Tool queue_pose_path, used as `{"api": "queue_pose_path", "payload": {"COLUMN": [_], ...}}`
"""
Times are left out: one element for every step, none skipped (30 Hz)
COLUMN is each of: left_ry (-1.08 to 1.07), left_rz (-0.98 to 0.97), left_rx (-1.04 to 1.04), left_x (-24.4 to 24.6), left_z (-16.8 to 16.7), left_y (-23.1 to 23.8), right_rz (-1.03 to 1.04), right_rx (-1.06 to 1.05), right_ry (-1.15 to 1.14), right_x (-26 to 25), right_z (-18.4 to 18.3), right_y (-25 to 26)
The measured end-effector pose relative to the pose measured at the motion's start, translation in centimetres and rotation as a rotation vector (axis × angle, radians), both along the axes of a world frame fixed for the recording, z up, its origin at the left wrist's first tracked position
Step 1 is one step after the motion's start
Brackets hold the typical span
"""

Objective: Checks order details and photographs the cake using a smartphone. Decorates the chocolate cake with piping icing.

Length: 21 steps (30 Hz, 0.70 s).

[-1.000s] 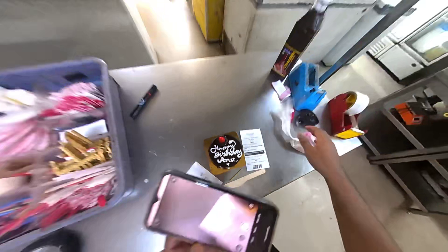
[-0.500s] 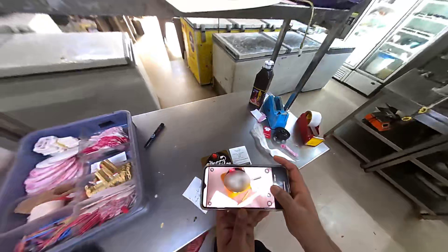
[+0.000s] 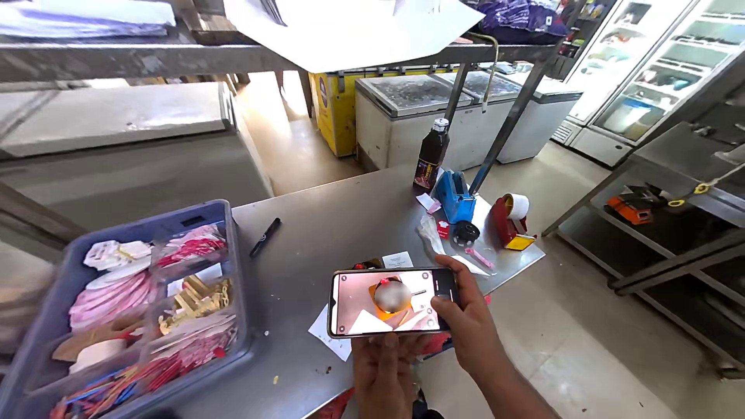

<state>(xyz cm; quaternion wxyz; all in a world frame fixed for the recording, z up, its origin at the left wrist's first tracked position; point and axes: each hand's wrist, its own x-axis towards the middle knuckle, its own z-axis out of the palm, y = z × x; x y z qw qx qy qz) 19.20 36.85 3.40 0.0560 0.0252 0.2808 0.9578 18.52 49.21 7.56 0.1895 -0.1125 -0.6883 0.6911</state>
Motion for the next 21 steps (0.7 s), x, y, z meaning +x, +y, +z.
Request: {"api": "queue_pose_path", "payload": {"left_ry": [-0.002,-0.005,-0.006,-0.007,-0.006,-0.005,-0.003,-0.003,-0.003,-0.005,-0.006,-0.002,-0.001,-0.002,-0.006,-0.006,-0.005,-0.005,-0.004,-0.007,-0.007], "left_rz": [0.002,0.005,0.004,0.003,0.002,0.002,0.002,0.002,0.001,0.003,0.001,-0.002,-0.005,-0.003,-0.002,-0.002,-0.002,-0.002,-0.002,-0.001,-0.002], "left_rx": [-0.004,-0.006,-0.003,-0.001,-0.005,-0.008,-0.003,0.006,0.011,0.014,0.02,0.024,0.028,0.029,0.031,0.034,0.037,0.04,0.04,0.038,0.034], "left_x": [-0.01,-0.02,-0.02,-0.05,-0.08,-0.1,-0.13,-0.18,-0.23,-0.3,-0.34,-0.38,-0.42,-0.46,-0.5,-0.54,-0.58,-0.61,-0.63,-0.62,-0.63], "left_z": [0.05,0.07,0.06,0.04,0.04,0.04,0.02,-0.04,-0.07,-0.06,-0.07,-0.1,-0.1,-0.05,-0.01,0.02,0.03,0.04,0.01,-0.03,-0.07], "left_y": [0.02,0.04,0.05,0.07,0.11,0.13,0.15,0.18,0.21,0.24,0.24,0.21,0.2,0.2,0.2,0.18,0.16,0.13,0.1,0.06,0.0], "right_rz": [-0.005,-0.011,-0.015,-0.015,-0.015,-0.015,-0.016,-0.016,-0.02,-0.025,-0.025,-0.024,-0.024,-0.025,-0.029,-0.034,-0.037,-0.035,-0.034,-0.03,-0.027], "right_rx": [-0.007,-0.012,-0.019,-0.021,-0.021,-0.019,-0.018,-0.017,-0.015,-0.014,-0.015,-0.019,-0.021,-0.021,-0.015,-0.004,0.007,0.012,0.011,0.006,0.0], "right_ry": [-0.004,-0.011,-0.018,-0.025,-0.032,-0.035,-0.037,-0.041,-0.043,-0.045,-0.046,-0.044,-0.038,-0.038,-0.042,-0.047,-0.05,-0.048,-0.046,-0.043,-0.04], "right_x": [-0.05,-0.12,-0.19,-0.24,-0.28,-0.3,-0.31,-0.32,-0.37,-0.43,-0.48,-0.54,-0.61,-0.66,-0.7,-0.73,-0.77,-0.78,-0.78,-0.75,-0.71], "right_z": [0.07,0.13,0.17,0.2,0.26,0.32,0.36,0.39,0.4,0.39,0.38,0.36,0.36,0.38,0.43,0.47,0.49,0.47,0.44,0.4,0.39], "right_y": [-0.01,-0.03,-0.02,0.01,0.03,0.03,0.02,0.01,0.01,0.0,0.0,-0.01,-0.01,-0.02,-0.05,-0.1,-0.11,-0.1,-0.1,-0.1,-0.1]}}
